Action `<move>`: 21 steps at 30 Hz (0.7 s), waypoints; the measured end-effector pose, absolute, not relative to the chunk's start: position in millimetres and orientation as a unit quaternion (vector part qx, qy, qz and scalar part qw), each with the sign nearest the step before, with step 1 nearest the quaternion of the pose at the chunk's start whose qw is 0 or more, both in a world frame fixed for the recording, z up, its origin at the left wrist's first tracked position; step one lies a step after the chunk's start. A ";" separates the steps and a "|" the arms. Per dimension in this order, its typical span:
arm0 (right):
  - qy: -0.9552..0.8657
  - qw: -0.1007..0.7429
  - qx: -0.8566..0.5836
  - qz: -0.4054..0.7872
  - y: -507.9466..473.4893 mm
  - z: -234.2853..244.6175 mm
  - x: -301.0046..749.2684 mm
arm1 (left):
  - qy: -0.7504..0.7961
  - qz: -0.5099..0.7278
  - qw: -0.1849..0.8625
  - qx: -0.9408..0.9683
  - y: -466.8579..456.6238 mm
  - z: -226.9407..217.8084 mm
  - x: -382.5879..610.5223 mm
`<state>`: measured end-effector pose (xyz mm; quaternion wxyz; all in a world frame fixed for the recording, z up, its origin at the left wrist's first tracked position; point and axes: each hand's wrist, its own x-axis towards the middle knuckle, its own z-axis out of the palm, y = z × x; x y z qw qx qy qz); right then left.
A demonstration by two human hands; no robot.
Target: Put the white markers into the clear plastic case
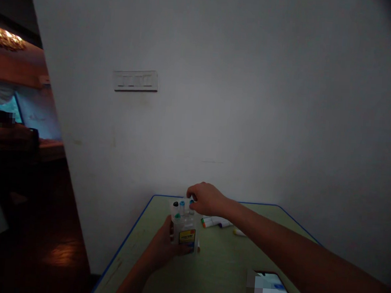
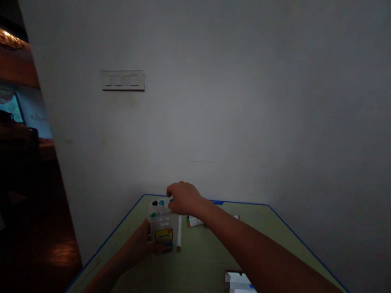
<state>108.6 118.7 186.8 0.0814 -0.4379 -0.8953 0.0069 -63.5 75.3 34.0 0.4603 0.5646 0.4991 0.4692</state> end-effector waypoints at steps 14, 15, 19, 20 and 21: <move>-0.937 -0.014 -0.347 0.022 89.2 201.5 82.4 | 0.492 0.467 0.460 0.573 74.6 35.7 -62.3; -0.937 -0.019 -0.347 0.032 90.6 202.9 82.4 | 0.490 0.466 0.462 0.574 74.7 35.4 -62.7; -0.936 -0.031 -0.340 0.081 96.2 207.9 82.6 | 0.481 0.465 0.472 0.574 76.0 33.9 -64.3; -0.936 -0.036 -0.338 0.092 97.7 208.1 82.2 | 0.480 0.467 0.472 0.573 76.1 33.9 -64.3; -0.935 -0.040 -0.338 0.103 99.3 207.8 81.7 | 0.483 0.470 0.469 0.571 76.1 34.1 -64.1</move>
